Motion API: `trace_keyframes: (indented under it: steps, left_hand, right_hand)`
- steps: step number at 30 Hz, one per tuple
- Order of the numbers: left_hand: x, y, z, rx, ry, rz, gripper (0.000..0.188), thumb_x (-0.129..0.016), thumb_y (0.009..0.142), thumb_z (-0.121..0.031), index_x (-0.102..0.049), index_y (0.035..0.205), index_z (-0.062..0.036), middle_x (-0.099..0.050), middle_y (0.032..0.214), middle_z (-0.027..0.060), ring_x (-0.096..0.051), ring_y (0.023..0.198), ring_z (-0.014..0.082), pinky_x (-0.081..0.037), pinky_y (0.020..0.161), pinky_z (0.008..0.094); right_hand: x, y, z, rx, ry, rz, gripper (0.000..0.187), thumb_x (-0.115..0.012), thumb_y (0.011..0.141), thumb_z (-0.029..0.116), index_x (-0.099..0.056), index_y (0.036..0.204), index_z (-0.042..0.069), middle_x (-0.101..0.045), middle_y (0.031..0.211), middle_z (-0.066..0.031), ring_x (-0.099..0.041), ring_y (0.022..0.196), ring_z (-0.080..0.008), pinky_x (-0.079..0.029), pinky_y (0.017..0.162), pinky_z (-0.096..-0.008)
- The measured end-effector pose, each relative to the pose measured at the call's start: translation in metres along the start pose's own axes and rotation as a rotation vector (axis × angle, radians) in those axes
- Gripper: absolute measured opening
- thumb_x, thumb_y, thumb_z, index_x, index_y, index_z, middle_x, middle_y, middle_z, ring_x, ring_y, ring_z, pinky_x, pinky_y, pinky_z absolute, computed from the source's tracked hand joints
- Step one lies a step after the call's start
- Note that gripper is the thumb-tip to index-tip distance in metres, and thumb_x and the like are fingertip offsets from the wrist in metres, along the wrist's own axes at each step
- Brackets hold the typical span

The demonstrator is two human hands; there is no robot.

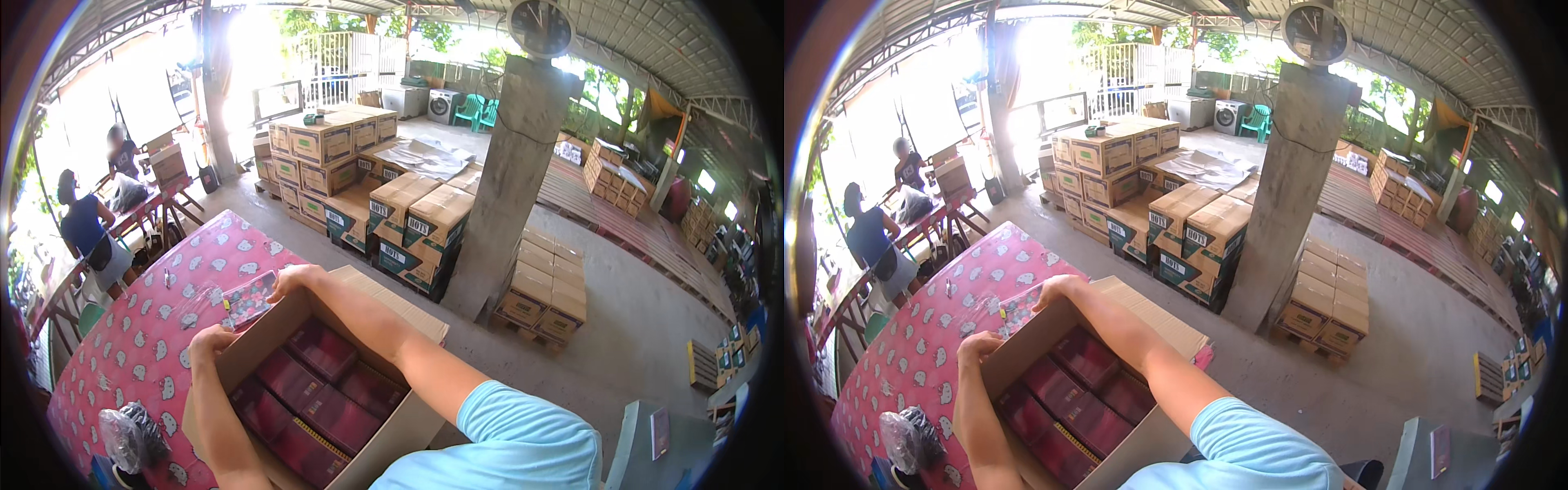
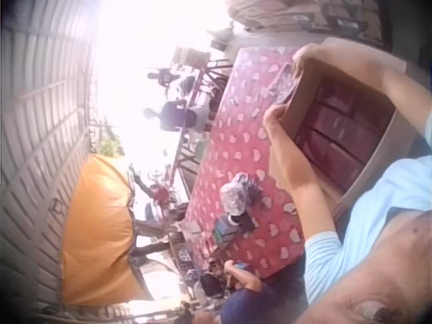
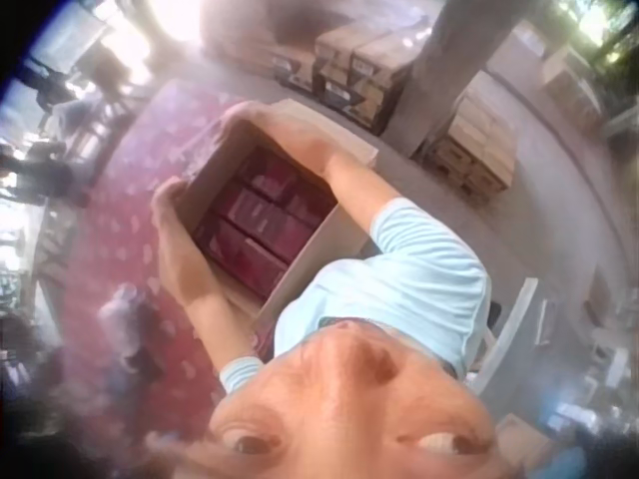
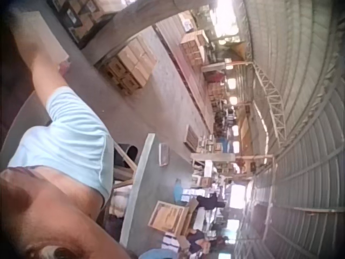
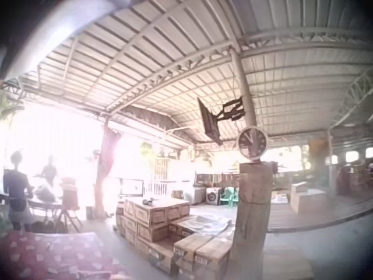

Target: The person picks up stacks of purple notebooks from a table and places them into a cardboard box.

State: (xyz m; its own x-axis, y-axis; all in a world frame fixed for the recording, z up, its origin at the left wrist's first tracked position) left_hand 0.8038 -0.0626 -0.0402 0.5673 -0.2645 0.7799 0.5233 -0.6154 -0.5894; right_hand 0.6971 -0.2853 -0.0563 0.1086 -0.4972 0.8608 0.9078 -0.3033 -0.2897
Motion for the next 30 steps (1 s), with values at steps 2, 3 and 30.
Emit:
trace_keyframes:
  steps: [2,3,30]
  left_hand:
    - [-0.005,0.023,0.009,-0.037,0.028,-0.037,0.069,-0.066,0.078,-0.052,-0.058,0.132,-0.0117,-0.064,0.125,0.0141,-0.063,0.111,0.0288,-0.051,0.091,0.042]
    - [-0.001,0.04,0.017,-0.146,0.041,-0.209,0.074,-0.066,0.078,-0.056,-0.055,0.135,-0.0096,-0.063,0.125,0.0167,-0.06,0.116,0.0294,-0.048,0.096,0.0407]
    - [-0.002,0.04,-0.014,-0.443,0.082,-0.027,0.072,-0.027,0.097,-0.066,-0.062,0.125,-0.0103,-0.064,0.122,0.0216,-0.058,0.119,0.0334,-0.043,0.1,0.0433]
  right_hand:
    - [0.002,0.001,0.0,0.004,-0.015,-0.041,0.067,-0.069,0.076,0.064,-0.069,0.116,0.01,-0.069,0.117,-0.0113,-0.065,0.108,-0.0261,-0.051,0.09,-0.0374]
    - [0.006,0.001,0.008,0.028,-0.017,-0.091,0.066,-0.069,0.076,0.063,-0.07,0.115,0.011,-0.069,0.116,-0.0112,-0.065,0.108,-0.0262,-0.051,0.09,-0.0375]
    - [0.039,-0.049,0.041,0.147,-0.291,-0.658,0.096,-0.055,0.081,0.072,-0.026,0.153,0.015,-0.015,0.159,-0.0203,-0.024,0.144,-0.0381,-0.025,0.107,-0.0696]
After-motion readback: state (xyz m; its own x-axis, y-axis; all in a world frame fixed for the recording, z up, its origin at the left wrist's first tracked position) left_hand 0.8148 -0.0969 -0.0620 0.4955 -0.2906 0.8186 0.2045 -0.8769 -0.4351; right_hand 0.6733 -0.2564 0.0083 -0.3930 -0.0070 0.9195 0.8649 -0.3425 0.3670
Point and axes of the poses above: each hand's wrist, its own y-axis towards the middle knuckle, its own x-axis out of the back of the hand, z = x × y, the point moved 6 cm from there along y, towards the middle knuckle
